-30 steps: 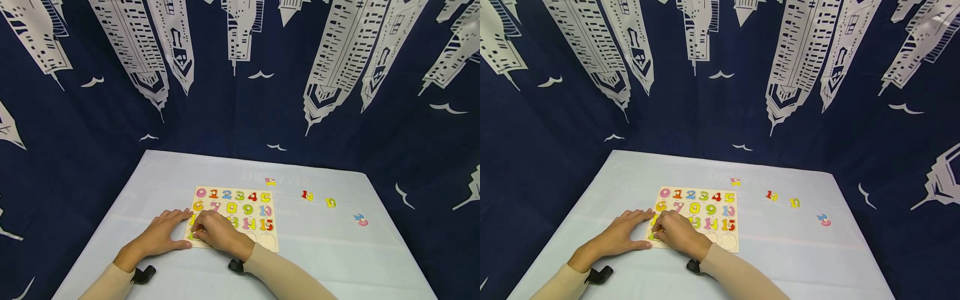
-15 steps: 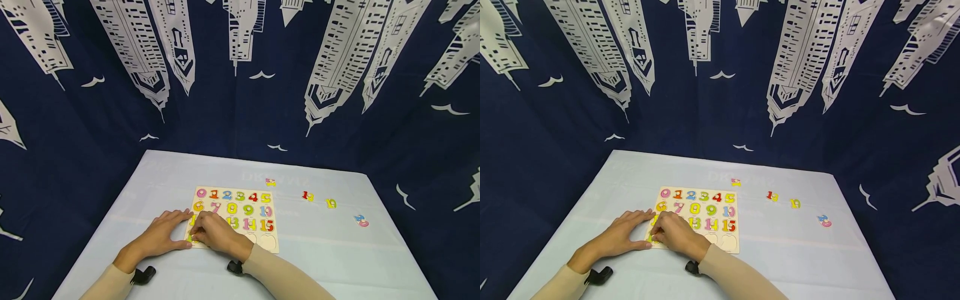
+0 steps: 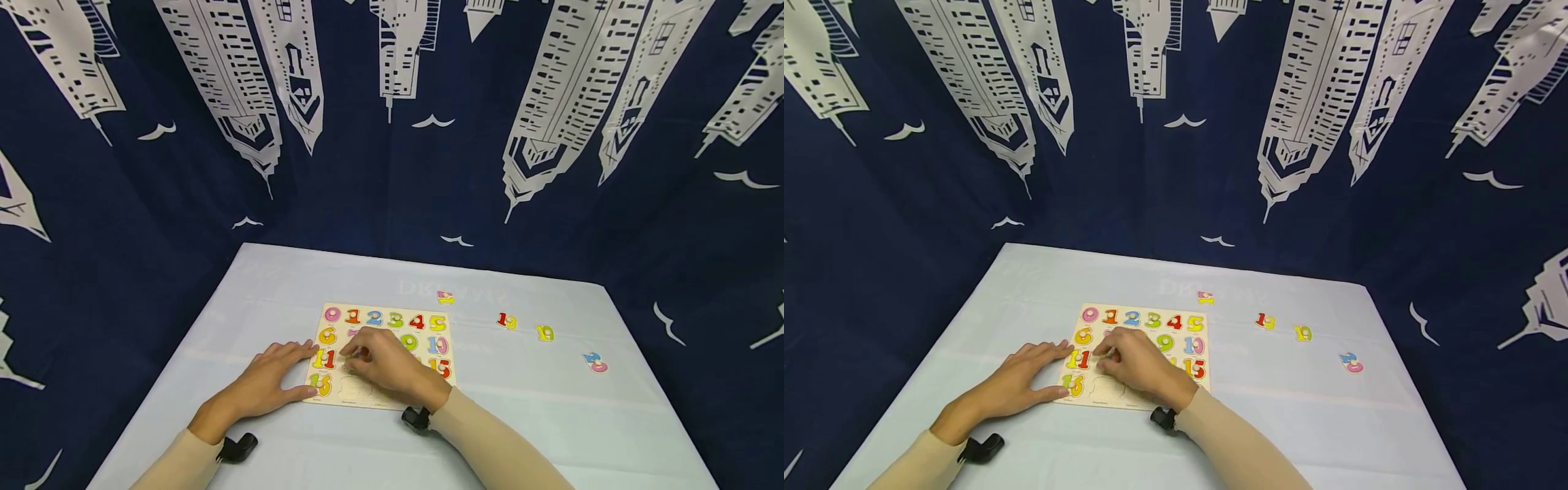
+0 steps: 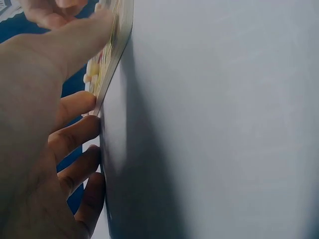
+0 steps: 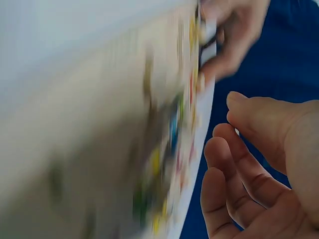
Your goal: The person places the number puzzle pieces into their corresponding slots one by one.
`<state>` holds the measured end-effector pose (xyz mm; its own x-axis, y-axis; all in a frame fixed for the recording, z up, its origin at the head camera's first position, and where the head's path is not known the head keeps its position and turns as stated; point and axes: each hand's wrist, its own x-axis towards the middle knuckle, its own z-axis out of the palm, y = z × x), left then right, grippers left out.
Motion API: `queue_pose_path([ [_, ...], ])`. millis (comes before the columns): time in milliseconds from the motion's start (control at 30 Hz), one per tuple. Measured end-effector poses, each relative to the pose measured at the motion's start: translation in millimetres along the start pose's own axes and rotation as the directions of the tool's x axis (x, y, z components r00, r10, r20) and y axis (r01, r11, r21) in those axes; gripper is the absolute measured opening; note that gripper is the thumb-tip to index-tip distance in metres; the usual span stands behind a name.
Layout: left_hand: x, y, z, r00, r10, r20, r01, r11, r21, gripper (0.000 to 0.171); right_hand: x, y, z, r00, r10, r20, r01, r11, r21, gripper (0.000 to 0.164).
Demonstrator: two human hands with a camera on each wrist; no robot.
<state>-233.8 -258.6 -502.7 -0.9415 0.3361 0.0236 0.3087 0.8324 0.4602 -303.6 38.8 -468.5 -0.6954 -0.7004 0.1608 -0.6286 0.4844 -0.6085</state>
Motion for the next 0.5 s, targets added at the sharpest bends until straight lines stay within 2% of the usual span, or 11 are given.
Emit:
queue_pose_path([
  [133, 1.3, 1.2, 0.7, 1.0, -0.016, 0.001, 0.016, 1.0, 0.006, 0.084, -4.9, 29.0, -33.5, 0.993, 0.063, -0.103, -0.065, 0.998, -0.008, 0.019],
  [267, 1.4, 2.3, 0.8, 1.0, -0.025, 0.003, 0.025, 1.0, 0.002, 0.085, -10.2, 63.8, -65.3, 0.975, 0.14, -0.173, -0.145, 0.989, -0.017, 0.023],
  [500, 0.6, 2.5, 1.4, 1.0, -0.026, 0.005, 0.026, 1.0, 0.005, 0.084, -22.3, 120.3, -106.7, 0.944, 0.246, -0.218, -0.258, 0.966, -0.028, 0.039],
])
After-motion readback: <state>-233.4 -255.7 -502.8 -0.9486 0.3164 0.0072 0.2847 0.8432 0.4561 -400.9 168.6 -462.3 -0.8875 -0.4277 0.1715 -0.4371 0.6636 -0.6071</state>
